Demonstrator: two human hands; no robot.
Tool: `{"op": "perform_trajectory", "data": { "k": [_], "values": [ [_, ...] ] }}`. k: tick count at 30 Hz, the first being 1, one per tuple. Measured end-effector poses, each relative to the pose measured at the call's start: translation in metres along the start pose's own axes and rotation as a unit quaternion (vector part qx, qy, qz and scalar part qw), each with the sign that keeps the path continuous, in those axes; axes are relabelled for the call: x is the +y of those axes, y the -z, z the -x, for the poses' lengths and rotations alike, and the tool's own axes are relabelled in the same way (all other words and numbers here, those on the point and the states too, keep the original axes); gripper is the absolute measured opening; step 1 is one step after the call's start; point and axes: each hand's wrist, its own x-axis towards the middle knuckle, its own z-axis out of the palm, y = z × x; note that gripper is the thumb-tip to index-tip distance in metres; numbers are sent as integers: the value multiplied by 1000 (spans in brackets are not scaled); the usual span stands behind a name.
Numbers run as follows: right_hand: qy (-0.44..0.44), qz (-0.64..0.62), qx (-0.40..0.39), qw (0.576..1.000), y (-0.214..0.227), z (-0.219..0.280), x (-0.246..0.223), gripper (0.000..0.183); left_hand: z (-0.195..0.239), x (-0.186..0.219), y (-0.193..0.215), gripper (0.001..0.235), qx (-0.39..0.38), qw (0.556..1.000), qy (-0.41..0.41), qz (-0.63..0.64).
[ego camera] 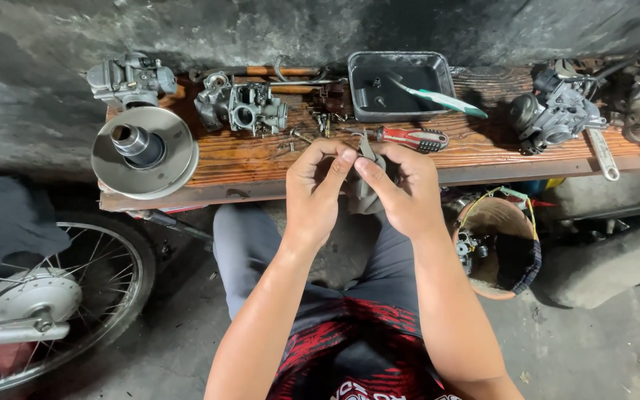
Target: The person scrubs a small metal part with a toothbrush over a tray, then wipes the part with a cloth. They then pick up a carburetor body and wipe it thoroughly with the cloth, turning it to clean multiple sides.
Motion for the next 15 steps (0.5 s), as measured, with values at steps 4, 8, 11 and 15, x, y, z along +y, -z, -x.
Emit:
{"op": "perform_trajectory", "data": {
  "k": [4,8,11,15],
  "values": [
    [-15,-22,-11,1000,1,6,18,11,2,-4,-4,13,15,998,40,38],
    [-72,-158,-14,985,4,10,24,12,2,0,-3,9,45,998,7,48],
    [-97,-194,15,976,3,13,16,11,0,3,1,6,50,997,-23,50],
    [-93,-197,98,971,-5,7,8,13,4,17,2,4,-1,994,-97,-43]
  ]
}}
